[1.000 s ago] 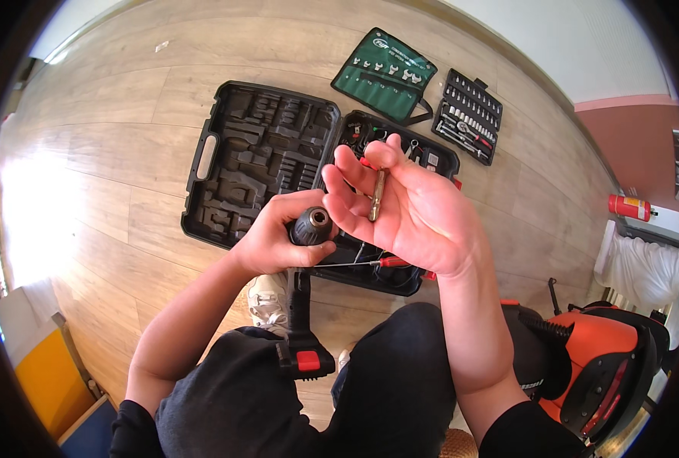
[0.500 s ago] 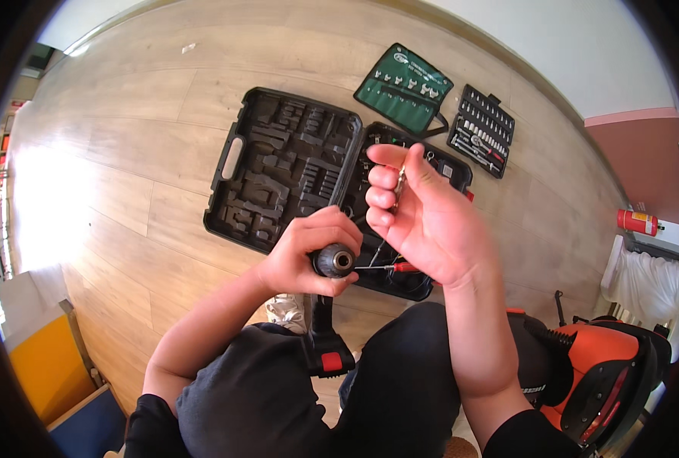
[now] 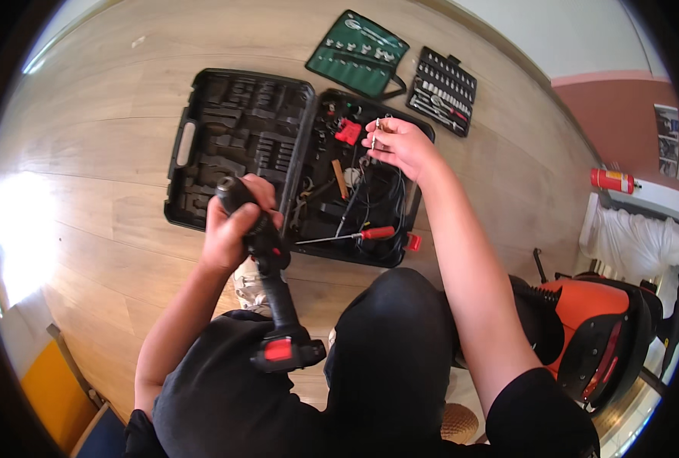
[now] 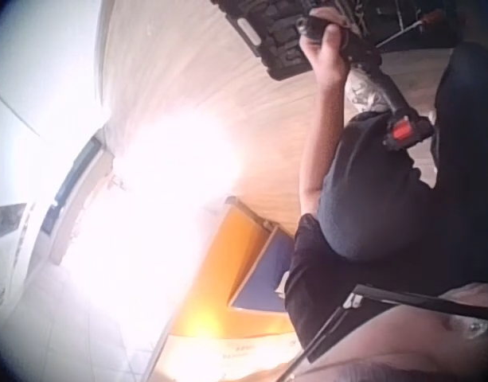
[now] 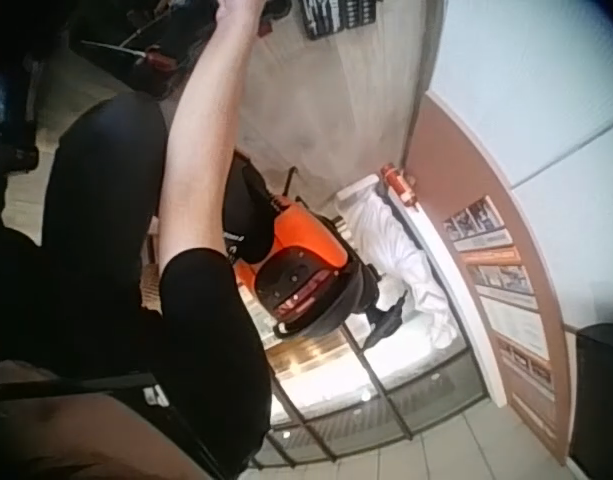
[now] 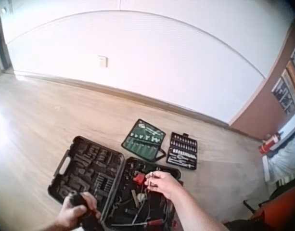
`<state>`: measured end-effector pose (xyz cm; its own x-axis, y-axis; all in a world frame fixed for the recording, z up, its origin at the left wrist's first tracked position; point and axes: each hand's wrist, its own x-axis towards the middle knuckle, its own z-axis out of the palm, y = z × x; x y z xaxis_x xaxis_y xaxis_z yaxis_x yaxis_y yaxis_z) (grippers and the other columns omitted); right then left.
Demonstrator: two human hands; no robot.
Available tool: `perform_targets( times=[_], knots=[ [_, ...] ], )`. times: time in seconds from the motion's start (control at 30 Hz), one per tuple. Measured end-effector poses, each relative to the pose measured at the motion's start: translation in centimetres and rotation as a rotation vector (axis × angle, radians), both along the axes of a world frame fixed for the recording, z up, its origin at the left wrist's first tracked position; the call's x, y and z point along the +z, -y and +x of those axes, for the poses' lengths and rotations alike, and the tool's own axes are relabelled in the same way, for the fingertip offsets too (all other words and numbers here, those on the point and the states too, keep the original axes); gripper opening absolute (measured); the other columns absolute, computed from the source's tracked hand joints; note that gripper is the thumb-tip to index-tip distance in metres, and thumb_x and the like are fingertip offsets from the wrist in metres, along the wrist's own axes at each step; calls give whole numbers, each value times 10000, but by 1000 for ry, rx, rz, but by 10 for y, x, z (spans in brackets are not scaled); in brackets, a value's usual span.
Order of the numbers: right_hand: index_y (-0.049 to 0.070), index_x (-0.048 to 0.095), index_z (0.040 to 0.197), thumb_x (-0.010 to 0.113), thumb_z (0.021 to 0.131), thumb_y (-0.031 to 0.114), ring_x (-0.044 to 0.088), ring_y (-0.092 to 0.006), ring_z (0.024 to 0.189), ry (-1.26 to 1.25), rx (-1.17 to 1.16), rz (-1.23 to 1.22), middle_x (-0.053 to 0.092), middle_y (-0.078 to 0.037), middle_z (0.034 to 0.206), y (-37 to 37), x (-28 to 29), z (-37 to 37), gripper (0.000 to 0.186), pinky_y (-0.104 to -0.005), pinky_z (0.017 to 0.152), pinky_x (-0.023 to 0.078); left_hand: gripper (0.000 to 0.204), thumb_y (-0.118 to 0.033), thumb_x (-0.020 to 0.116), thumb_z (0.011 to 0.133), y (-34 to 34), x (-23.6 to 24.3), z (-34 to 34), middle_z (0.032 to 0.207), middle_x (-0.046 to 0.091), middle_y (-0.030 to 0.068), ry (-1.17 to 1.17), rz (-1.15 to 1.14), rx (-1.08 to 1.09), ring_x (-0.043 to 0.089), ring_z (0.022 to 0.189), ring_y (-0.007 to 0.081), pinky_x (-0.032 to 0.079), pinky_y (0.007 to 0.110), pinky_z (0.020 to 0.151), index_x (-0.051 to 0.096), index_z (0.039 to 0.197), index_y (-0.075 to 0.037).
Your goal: The recorder is repairing an electric scooter by removing screws and changing drill bits on a power drill.
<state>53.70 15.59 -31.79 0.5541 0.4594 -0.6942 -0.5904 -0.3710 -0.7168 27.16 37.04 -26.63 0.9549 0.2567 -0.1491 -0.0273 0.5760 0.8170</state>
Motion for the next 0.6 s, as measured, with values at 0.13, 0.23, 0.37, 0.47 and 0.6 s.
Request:
perform_targets(
  times=[0.13, 0.23, 0.37, 0.47, 0.6],
  knots=[
    [62, 727, 1022, 672, 955, 120, 633, -73, 812, 119, 122, -262, 707, 9, 916, 45, -60, -1, 105, -239, 692, 498, 354, -356, 693, 907, 4, -13, 2, 982, 464, 98, -29, -134, 50, 513, 869, 171, 552, 355, 744, 544, 935, -37],
    [62, 745, 999, 726, 914, 148, 613, -73, 773, 83, 132, -245, 702, 22, 881, 59, -77, -20, 123, -252, 633, 465, 352, -359, 683, 907, 5, -12, 4, 985, 459, 95, -26, -138, 41, 503, 883, 172, 543, 356, 744, 536, 934, -40],
    [108, 749, 984, 762, 901, 218, 596, -79, 770, 42, 85, -352, 693, 32, 869, 60, -81, -34, 139, -326, 648, 480, 329, -355, 670, 915, 8, -24, 5, 1005, 461, 94, -61, -190, 13, 485, 921, 170, 534, 360, 750, 539, 943, -55],
    [117, 750, 984, 770, 900, 241, 577, -77, 752, 80, 35, -365, 683, 38, 853, 64, -76, -32, 151, -329, 649, 480, 321, -355, 664, 922, 9, -30, 11, 1010, 465, 95, -72, -209, 16, 489, 913, 168, 534, 366, 753, 543, 946, -60],
    [113, 729, 1039, 738, 942, 254, 603, -71, 807, 248, 86, -286, 690, 46, 916, 66, -36, -11, 171, -245, 742, 505, 366, -396, 686, 905, 9, -21, 23, 957, 427, 57, -92, -225, -2, 429, 948, 145, 495, 327, 725, 510, 895, -75]
  ],
)
